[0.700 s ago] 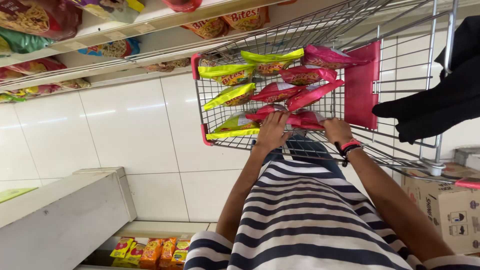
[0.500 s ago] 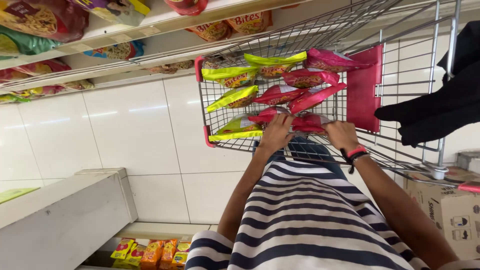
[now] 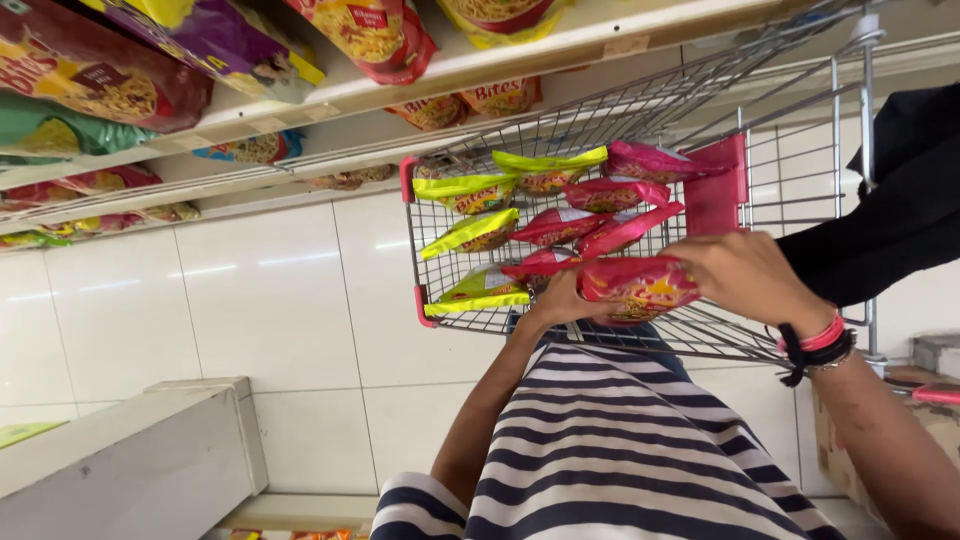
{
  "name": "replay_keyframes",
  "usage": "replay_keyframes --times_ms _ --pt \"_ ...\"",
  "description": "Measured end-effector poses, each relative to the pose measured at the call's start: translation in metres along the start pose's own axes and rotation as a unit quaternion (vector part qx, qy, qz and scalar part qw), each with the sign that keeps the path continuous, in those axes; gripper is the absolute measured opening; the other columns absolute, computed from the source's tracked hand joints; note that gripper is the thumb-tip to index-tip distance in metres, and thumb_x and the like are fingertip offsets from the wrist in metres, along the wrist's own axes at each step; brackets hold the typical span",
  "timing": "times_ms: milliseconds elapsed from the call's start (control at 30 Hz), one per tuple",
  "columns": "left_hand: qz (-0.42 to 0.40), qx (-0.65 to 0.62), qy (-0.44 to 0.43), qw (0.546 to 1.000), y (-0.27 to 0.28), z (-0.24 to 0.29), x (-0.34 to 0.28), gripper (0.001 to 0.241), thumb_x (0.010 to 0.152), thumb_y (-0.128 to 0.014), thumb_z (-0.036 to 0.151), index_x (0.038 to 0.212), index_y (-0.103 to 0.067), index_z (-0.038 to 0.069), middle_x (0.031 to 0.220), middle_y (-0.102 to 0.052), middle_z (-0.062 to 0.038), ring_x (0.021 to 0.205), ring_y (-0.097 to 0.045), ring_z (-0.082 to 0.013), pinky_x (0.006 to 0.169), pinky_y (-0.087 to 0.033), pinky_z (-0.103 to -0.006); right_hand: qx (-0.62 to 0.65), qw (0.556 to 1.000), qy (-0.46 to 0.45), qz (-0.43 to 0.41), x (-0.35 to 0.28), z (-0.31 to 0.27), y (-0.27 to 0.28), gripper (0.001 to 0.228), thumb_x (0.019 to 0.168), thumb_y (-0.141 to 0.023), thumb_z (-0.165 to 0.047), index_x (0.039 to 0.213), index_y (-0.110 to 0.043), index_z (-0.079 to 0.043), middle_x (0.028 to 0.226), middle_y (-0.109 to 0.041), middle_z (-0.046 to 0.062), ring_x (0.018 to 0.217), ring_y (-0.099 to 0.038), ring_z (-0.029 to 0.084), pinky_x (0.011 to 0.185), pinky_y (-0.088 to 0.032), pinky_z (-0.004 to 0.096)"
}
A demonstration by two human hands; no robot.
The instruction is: The recorder is seen organizing and straightening snack bags on the shelves of a convenience store and placing some into a shopping cart.
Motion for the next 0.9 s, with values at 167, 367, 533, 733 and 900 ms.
replay_keyframes --times_ms 167,367,533,733,900 --pt "0.066 -0.131 0.043 0.988 0.017 -0.009 0.0 0.067 0.071 -0.091 0.041 0.12 -0.073 0.0 0.111 -0.08 -0.013 0.096 -0.078 -0.0196 0.09 -0.062 -0.0352 0.025 0.984 -0.022 0.176 0.014 0.009 0.036 0.043 0.09 -0.075 -0.03 0.129 -0.067 -0.015 0.113 -0.075 0.008 0.101 -0.07 0.031 0.086 -0.054 0.043" --pt "0.18 -0.305 0.04 0.934 0.039 -0.021 -0.007 0.051 0.082 -0.086 0.026 0.121 -0.069 -0.003 0.112 -0.077 -0.012 0.097 -0.074 -0.0168 0.085 -0.061 -0.0332 0.4 0.912 -0.028 0.087 0.039 0.034 -0.076 0.116 0.069 -0.091 -0.032 0.157 -0.022 -0.003 0.148 -0.047 0.017 0.134 -0.047 0.026 0.111 -0.039 0.04" --pt "0.221 -0.401 -0.041 0.888 0.068 0.009 -0.014 0.045 0.088 -0.081 0.02 0.124 -0.066 -0.002 0.116 -0.075 -0.009 0.1 -0.072 -0.0142 0.087 -0.06 -0.0319 0.479 0.877 -0.018 0.039 0.039 -0.016 -0.09 0.115 0.065 -0.093 -0.031 0.154 -0.025 -0.005 0.149 -0.049 0.013 0.137 -0.047 0.021 0.113 -0.04 0.039" --pt "0.254 -0.348 -0.116 0.895 0.129 0.088 -0.033 0.044 0.088 -0.08 0.019 0.123 -0.066 -0.003 0.115 -0.075 -0.01 0.1 -0.073 -0.0152 0.088 -0.06 -0.032 0.413 0.895 -0.007 0.165 0.041 -0.047 0.007 0.103 0.06 -0.097 -0.023 0.146 -0.044 -0.003 0.135 -0.066 0.011 0.124 -0.061 0.018 0.107 -0.049 0.037" --pt "0.369 -0.2 -0.201 0.885 0.192 0.168 -0.066 0.049 0.078 -0.084 0.011 0.118 -0.058 0.0 0.109 -0.07 -0.006 0.096 -0.07 -0.0143 0.084 -0.06 -0.0326 0.4 0.876 0.073 0.261 0.042 -0.08 0.091 0.104 0.057 -0.098 -0.019 0.143 -0.043 -0.003 0.133 -0.067 0.012 0.122 -0.062 0.019 0.104 -0.05 0.037"
Point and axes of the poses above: each hand's wrist, its own x-axis towards the middle knuckle, its own y-axis out of the back of the hand, z = x × y, the point moved 5 cm from there along x, towards the middle knuckle
